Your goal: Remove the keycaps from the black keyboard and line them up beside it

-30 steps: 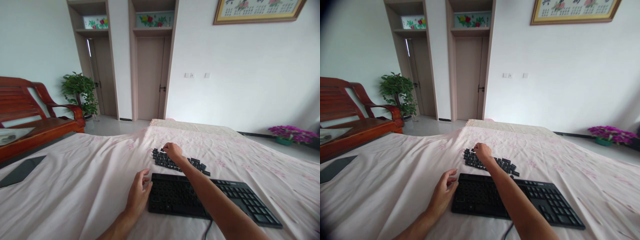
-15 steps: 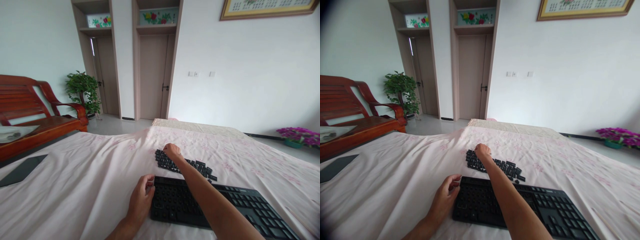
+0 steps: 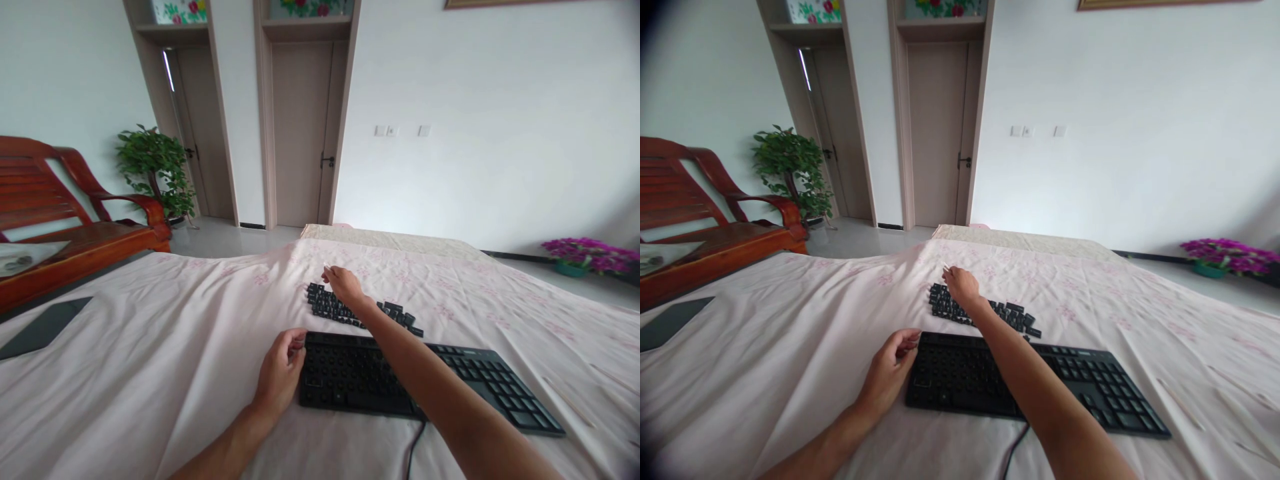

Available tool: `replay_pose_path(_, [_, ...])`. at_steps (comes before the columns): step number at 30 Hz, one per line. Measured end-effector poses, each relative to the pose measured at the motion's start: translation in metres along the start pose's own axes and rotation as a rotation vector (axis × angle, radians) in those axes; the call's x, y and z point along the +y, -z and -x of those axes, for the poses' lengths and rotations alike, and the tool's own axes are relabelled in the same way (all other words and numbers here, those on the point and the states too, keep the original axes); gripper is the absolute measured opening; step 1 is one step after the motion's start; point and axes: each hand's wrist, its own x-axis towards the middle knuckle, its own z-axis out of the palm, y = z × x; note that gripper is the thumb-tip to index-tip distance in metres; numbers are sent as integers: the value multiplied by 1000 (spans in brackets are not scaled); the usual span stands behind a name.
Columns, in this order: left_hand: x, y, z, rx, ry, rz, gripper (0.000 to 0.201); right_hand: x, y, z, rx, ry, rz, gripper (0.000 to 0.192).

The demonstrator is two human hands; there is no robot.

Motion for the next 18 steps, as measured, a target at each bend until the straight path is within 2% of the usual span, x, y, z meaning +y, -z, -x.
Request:
replay_pose_path(4, [3, 1, 4, 4, -140, -71, 25, 1, 27, 51, 16, 140, -149, 56])
replay_pose_path(8, [11, 2, 12, -31, -314, -162, 24, 7, 39, 110, 31, 145, -517, 56])
replay_pose_path(11, [19, 3, 20, -79, -389, -186, 22, 9, 37, 145, -87, 18, -766, 46])
replay_pose_path(14, [25, 3, 26, -131, -407, -227, 17, 8, 31, 169, -201, -71, -952, 39])
replay_pose_path(18, [28, 3, 32, -194, -419, -293, 20, 5, 21, 185, -232, -58, -973, 34])
